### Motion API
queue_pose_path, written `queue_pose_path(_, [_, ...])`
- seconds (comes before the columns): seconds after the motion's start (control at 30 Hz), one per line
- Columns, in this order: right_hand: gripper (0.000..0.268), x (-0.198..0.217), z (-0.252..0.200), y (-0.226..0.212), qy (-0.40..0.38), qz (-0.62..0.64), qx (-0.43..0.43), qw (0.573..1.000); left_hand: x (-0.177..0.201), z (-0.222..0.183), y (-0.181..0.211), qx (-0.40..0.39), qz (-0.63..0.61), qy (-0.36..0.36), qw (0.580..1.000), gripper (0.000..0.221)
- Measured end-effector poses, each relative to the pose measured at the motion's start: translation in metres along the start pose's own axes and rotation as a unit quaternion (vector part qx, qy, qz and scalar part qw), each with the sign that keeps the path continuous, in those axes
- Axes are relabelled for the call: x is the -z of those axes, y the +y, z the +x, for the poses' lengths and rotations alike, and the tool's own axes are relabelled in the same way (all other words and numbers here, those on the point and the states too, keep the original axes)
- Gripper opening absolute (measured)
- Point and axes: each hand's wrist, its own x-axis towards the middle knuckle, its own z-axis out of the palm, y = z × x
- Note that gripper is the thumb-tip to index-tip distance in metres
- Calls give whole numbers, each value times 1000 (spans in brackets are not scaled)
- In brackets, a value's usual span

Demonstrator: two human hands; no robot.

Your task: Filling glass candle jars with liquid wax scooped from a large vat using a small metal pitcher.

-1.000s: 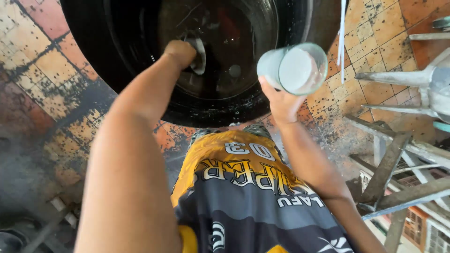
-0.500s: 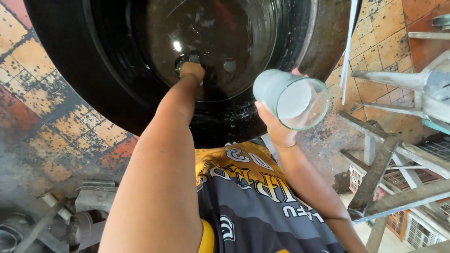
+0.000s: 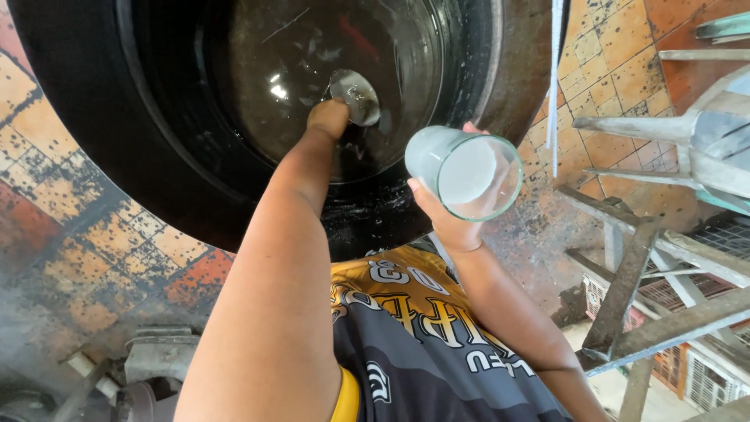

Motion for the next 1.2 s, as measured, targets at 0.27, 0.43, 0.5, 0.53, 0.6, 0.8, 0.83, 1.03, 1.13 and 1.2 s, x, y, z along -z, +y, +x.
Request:
queue_pose_path(0.27, [97,-10,-38,13,-39,-230,-15,972,77,-25,-3,-89,25,287,953,11])
queue_pose_path(0.43, [85,-8,-25,0,17,45,-272,961,183,-83,2,-221,-43,278,934,28])
queue_pose_path(0.5, [92,-11,-27,7,24,28,-246,968,220,-109,6,-233,-17,304,923,24])
queue_pose_path(0.53, [100,-13,-30,10,28,7,-225,974,236,-123,8,-245,4,326,913,19])
queue_pose_path(0.6, [105,-15,-31,16,27,1,-215,976,272,-160,19,-269,2,360,893,18])
queue_pose_path(0.8, [102,-16,-21,5,49,123,-248,960,342,-262,49,-320,42,437,840,16])
queue_pose_path(0.83, [102,-17,-19,1,62,166,-274,945,350,-275,53,-329,71,455,824,16])
queue_pose_path(1.03, [132,-51,-50,72,80,-57,-150,984,370,-322,63,-330,127,474,807,17])
queue_pose_path(1.13, [125,-45,-42,65,91,-5,-119,989,376,-337,67,-339,156,482,793,15])
queue_pose_path(1.2, [124,-39,-41,57,74,2,-155,985,377,-344,71,-341,161,485,789,18])
